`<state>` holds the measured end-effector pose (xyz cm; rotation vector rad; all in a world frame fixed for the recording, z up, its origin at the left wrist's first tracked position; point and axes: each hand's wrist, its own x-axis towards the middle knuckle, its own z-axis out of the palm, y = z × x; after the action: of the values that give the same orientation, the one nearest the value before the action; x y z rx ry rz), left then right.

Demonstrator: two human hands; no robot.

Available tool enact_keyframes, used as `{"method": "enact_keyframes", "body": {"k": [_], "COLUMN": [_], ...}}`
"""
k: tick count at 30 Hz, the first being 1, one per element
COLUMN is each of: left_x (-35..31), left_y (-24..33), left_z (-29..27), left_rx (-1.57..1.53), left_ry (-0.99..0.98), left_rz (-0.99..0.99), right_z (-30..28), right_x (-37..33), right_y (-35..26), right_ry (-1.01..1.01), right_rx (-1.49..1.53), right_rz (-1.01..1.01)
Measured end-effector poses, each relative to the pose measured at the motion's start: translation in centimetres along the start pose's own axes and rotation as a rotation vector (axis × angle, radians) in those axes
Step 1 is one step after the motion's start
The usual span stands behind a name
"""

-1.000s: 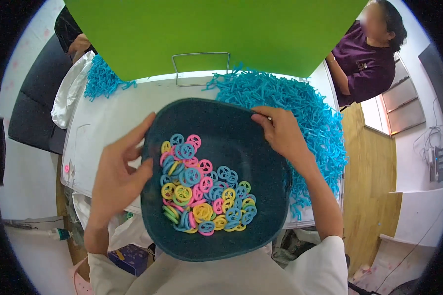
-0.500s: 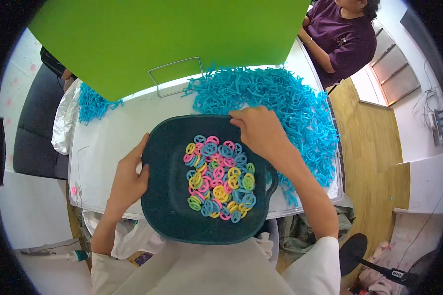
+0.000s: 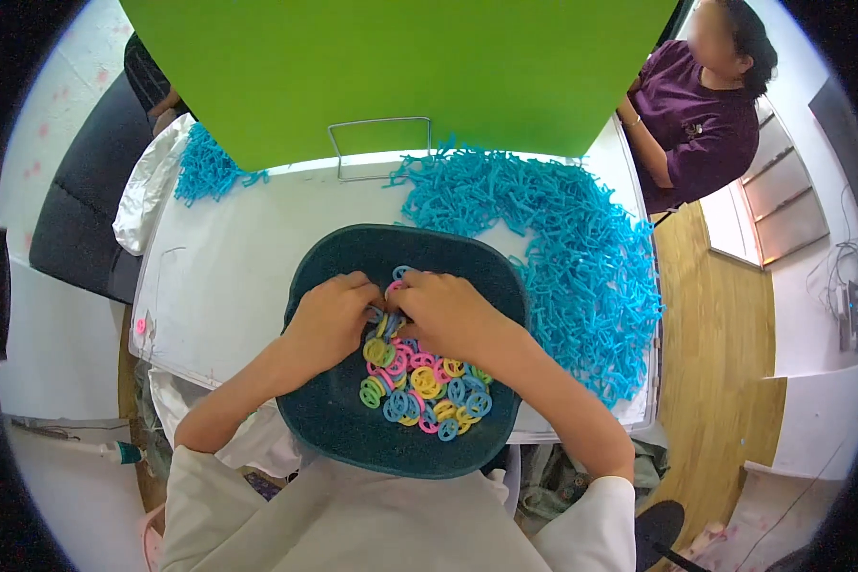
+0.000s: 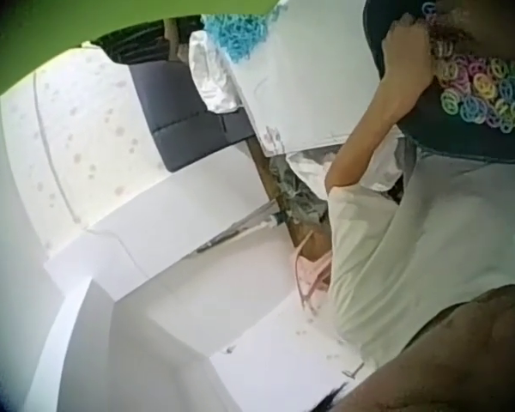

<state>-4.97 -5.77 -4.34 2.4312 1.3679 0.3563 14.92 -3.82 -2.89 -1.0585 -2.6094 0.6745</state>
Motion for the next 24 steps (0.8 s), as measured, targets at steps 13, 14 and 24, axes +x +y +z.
{"method": "enact_keyframes", "body": {"k": [13,14,24], "left_x": [2.6,2.8,16.1], "left_y": [2.5,1.9,-0.3], "left_z": [-5.3,-5.3,1.3], "left_rx": [-0.769,-0.769,-0.064], "left_ry": [0.068,0.071,0.283], "left_rz": [-0.229,-0.226,0.197], "right_z": [-3.8,-4.2,-2.6], "right_x": [-0.2,-0.6,-2.2], "right_y": [-0.5,-0.2,-0.3], "right_ry": [0.275,0.277,-0.111], "right_rx": [0.633,0.63,0.105], "right_rz": [0.264,0.262,-0.113]}}
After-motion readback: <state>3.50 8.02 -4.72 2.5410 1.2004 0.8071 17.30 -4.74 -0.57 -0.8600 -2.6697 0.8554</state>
